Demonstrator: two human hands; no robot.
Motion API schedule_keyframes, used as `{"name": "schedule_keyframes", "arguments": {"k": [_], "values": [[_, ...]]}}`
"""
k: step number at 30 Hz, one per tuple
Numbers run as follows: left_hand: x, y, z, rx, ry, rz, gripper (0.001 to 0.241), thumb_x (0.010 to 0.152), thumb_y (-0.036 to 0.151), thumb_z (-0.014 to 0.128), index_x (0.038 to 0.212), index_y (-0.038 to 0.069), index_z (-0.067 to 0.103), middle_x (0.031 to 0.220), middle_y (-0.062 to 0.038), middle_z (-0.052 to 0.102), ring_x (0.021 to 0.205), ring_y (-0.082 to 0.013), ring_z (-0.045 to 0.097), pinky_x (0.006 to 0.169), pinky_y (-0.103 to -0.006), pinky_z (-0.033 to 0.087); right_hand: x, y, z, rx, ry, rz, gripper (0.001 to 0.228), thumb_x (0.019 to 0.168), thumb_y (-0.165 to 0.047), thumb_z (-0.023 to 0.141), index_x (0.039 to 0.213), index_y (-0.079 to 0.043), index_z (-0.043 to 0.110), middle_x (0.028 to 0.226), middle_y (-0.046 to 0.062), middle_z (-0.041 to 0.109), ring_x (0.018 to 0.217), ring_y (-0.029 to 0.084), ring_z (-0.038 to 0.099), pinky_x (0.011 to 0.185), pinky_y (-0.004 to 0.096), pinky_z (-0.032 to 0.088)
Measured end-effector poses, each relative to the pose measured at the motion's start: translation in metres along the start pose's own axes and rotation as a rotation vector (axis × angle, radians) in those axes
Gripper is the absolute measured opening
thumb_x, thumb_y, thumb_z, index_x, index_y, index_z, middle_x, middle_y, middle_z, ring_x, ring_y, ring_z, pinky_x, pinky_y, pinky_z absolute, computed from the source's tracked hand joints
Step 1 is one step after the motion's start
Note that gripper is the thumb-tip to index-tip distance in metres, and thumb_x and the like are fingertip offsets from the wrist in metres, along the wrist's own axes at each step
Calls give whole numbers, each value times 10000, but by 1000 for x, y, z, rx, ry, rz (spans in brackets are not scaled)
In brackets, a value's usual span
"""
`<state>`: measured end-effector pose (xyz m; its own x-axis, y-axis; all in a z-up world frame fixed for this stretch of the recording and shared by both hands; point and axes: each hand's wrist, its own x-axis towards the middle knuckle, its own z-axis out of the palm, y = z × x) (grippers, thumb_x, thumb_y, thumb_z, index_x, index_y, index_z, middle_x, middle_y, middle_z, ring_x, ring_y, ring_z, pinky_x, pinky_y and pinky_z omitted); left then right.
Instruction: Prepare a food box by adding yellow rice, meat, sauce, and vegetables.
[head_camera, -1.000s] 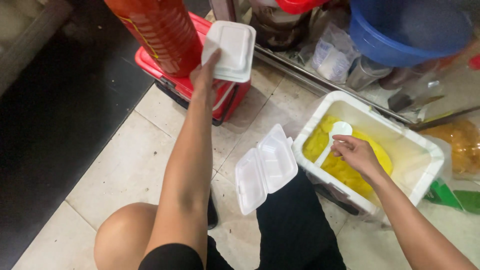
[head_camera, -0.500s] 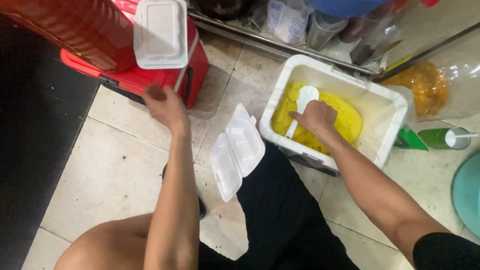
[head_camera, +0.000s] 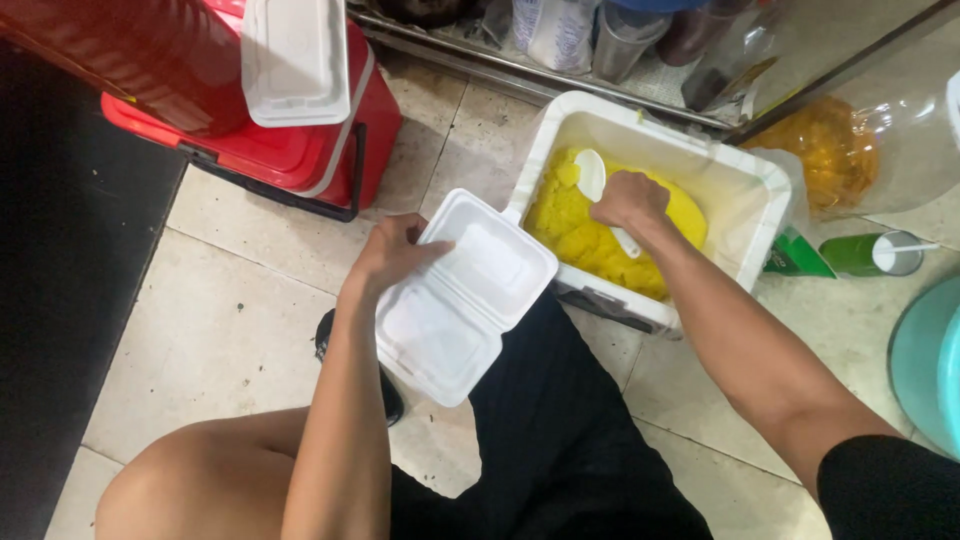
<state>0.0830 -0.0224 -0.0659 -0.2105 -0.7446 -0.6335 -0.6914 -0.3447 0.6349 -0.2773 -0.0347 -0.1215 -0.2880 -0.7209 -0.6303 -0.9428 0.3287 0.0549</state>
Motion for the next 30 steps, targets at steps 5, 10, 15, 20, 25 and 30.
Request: {"name": "schedule_keyframes", "arguments": {"k": [5,10,15,20,25,30], "values": [[-50,34,-42,-92,35,28,373,827,226,795,1133,43,684,942,-184,774,781,-248,757,706,-367,613,4,49,-9,49,147,-63,371,990,-356,619,1189,-70,744,1173,191,727,1100,396,678,911,536,525],[-100,68,-59,-183,140,62,463,840,97,690,1295,31,641,1062,-175,759,857,-262,760,749,-379,625,-1,73,-16,-149,178,-216,278,917,-212,596,1124,-167,776,1112,145,763,1072,362,703,896,522,546],[-112,49,-50,-217,172,111,525,828,41,639,1351,-5,628,1135,-195,758,971,-258,742,858,-373,588,43,74,-17,-121,41,-340,284,904,-208,580,1073,-150,801,1093,143,768,1036,351,709,901,485,553],[-93,29,-35,-395,125,91,506,848,53,634,1345,-43,611,1196,-212,737,1026,-259,731,906,-364,585,79,77,-12,48,-148,-500,350,911,-248,599,1182,-118,778,1072,186,784,965,329,724,899,439,544],[-83,37,-33,-464,91,42,592,810,42,618,1397,-13,561,1207,-229,720,1005,-293,752,873,-400,624,92,79,4,350,-431,-441,345,986,-244,647,1142,47,747,858,67,656,748,191,556,662,366,445],[-74,27,-34,-442,85,33,604,809,61,625,1404,-16,560,1199,-229,720,1006,-300,748,881,-398,616,64,50,1,416,-541,-372,359,1011,-281,634,1139,18,786,700,9,516,612,143,398,551,339,347]]}}
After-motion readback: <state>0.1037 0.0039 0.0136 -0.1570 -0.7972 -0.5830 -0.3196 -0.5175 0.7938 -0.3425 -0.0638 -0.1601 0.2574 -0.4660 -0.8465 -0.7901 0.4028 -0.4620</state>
